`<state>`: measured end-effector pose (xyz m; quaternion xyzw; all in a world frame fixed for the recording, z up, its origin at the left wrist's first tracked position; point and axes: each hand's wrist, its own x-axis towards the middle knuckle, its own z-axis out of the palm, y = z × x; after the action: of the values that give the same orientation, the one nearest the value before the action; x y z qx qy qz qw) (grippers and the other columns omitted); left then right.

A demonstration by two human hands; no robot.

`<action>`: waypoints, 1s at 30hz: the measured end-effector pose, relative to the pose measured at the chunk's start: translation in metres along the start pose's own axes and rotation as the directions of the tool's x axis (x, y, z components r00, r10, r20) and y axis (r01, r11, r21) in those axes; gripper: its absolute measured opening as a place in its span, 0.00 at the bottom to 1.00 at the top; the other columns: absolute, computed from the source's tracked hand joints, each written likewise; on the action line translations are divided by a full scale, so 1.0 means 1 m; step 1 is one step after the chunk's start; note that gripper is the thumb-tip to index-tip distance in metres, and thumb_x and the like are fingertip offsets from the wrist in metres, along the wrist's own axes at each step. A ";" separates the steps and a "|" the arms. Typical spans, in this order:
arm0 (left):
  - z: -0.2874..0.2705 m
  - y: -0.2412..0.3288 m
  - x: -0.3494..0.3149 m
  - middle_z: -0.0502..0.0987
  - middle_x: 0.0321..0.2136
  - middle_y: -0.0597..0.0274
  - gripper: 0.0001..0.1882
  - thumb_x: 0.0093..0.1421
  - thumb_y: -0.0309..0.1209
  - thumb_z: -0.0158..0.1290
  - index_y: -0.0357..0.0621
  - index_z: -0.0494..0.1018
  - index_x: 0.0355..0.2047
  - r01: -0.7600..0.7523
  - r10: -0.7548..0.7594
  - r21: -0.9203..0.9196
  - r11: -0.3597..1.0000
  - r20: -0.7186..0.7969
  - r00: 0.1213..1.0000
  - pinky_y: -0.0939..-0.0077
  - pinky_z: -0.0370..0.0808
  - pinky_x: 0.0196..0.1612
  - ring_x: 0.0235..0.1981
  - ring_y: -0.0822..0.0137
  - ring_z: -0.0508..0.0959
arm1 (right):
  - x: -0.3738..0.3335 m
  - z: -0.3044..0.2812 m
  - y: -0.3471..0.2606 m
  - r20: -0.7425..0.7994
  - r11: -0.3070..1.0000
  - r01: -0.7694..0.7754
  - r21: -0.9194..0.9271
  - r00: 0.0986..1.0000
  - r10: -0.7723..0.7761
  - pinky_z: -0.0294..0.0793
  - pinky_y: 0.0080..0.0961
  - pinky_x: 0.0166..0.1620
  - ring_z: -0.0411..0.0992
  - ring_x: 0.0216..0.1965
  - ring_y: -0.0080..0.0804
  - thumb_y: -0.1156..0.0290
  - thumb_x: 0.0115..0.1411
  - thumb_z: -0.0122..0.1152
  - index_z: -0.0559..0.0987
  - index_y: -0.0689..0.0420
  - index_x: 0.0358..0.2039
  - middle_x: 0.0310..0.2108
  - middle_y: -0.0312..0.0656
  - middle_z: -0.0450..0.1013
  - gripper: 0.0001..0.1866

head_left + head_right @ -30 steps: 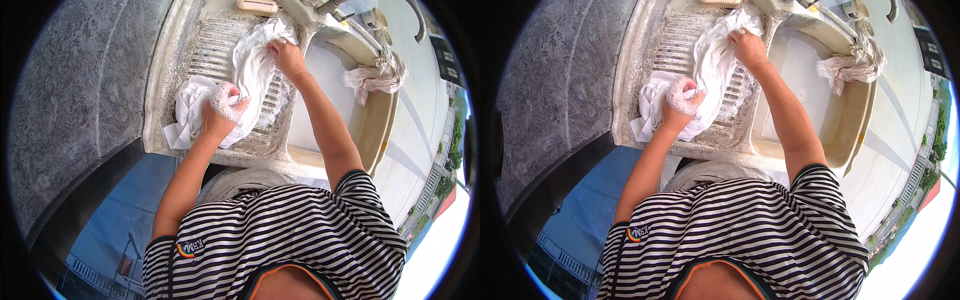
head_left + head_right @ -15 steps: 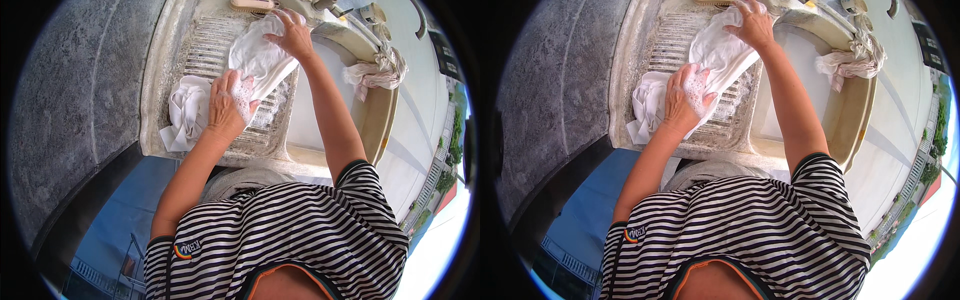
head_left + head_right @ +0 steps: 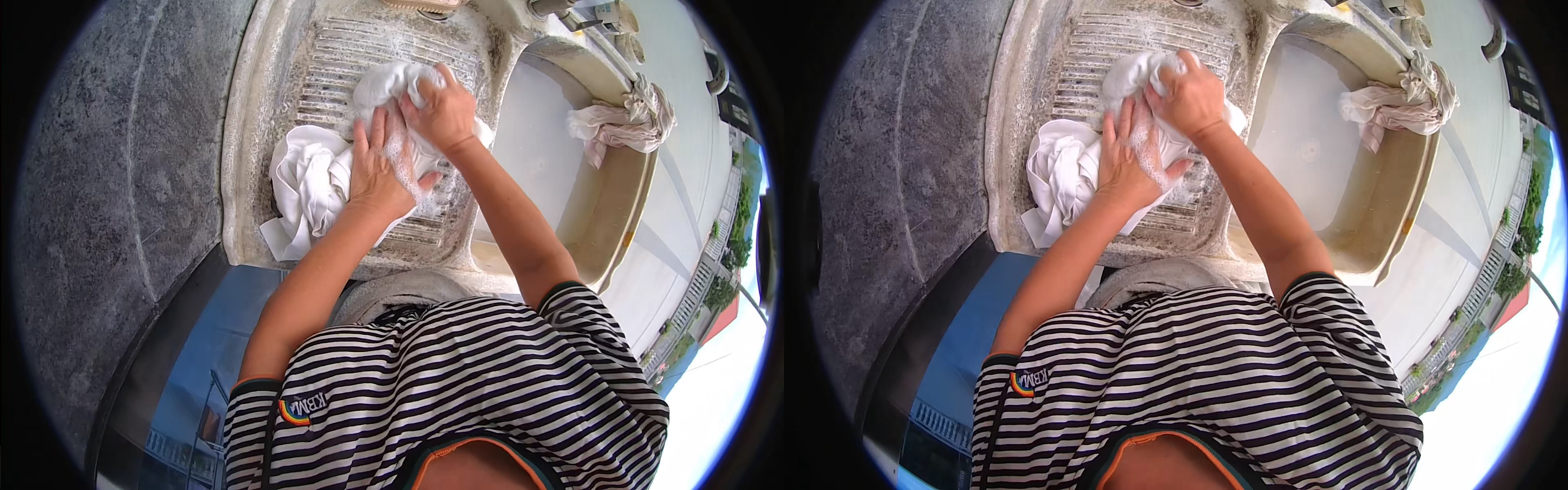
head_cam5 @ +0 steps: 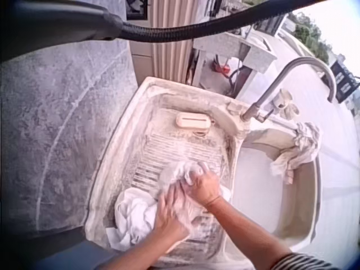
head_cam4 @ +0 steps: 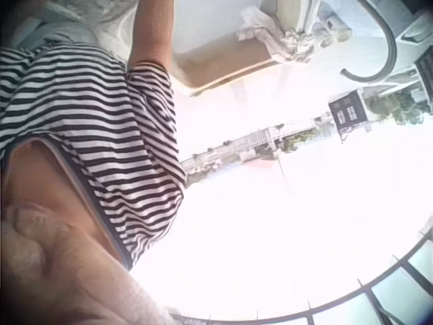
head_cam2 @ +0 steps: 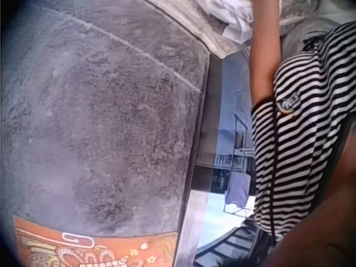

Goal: The person scrubs a white shirt on a washboard using a bar of soap, then rinses it in a basin of water. The person repeats the scrubbing and rinsing steps, wrings the shirt, and places it aside.

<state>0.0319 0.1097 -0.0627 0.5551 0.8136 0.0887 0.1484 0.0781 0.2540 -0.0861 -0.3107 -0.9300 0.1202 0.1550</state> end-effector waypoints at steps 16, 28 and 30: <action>-0.004 -0.005 -0.017 0.66 0.62 0.49 0.40 0.57 0.52 0.52 0.37 0.63 0.63 -0.100 0.101 -0.095 0.990 0.010 0.995 0.45 0.42 0.69 0.68 0.51 0.57 | -0.075 -0.017 -0.007 -0.205 0.947 0.315 0.066 0.933 -0.296 0.71 0.41 0.40 0.75 0.40 0.46 0.62 0.41 0.71 0.83 0.50 0.25 0.36 0.44 0.75 0.10; 0.000 -0.002 -0.009 0.54 0.69 0.53 0.44 0.59 0.58 0.49 0.41 0.59 0.67 -0.021 0.020 0.030 0.999 0.033 0.999 0.48 0.39 0.70 0.71 0.53 0.50 | 0.029 -0.028 -0.006 0.493 0.918 -0.395 0.027 0.805 0.331 0.73 0.49 0.50 0.70 0.55 0.46 0.36 0.57 0.59 0.80 0.46 0.49 0.53 0.45 0.71 0.30; 0.002 -0.004 -0.013 0.59 0.67 0.54 0.41 0.58 0.56 0.50 0.44 0.61 0.66 0.005 -0.005 0.005 1.000 -0.002 1.000 0.48 0.40 0.70 0.70 0.52 0.53 | -0.042 -0.048 -0.016 0.168 0.970 -0.015 0.243 0.985 -0.027 0.75 0.46 0.44 0.73 0.48 0.47 0.51 0.50 0.73 0.83 0.55 0.33 0.43 0.49 0.74 0.21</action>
<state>0.0341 0.0962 -0.0642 0.5532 0.8154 0.0869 0.1466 0.1189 0.2219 -0.0459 -0.2752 -0.9190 0.2589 0.1123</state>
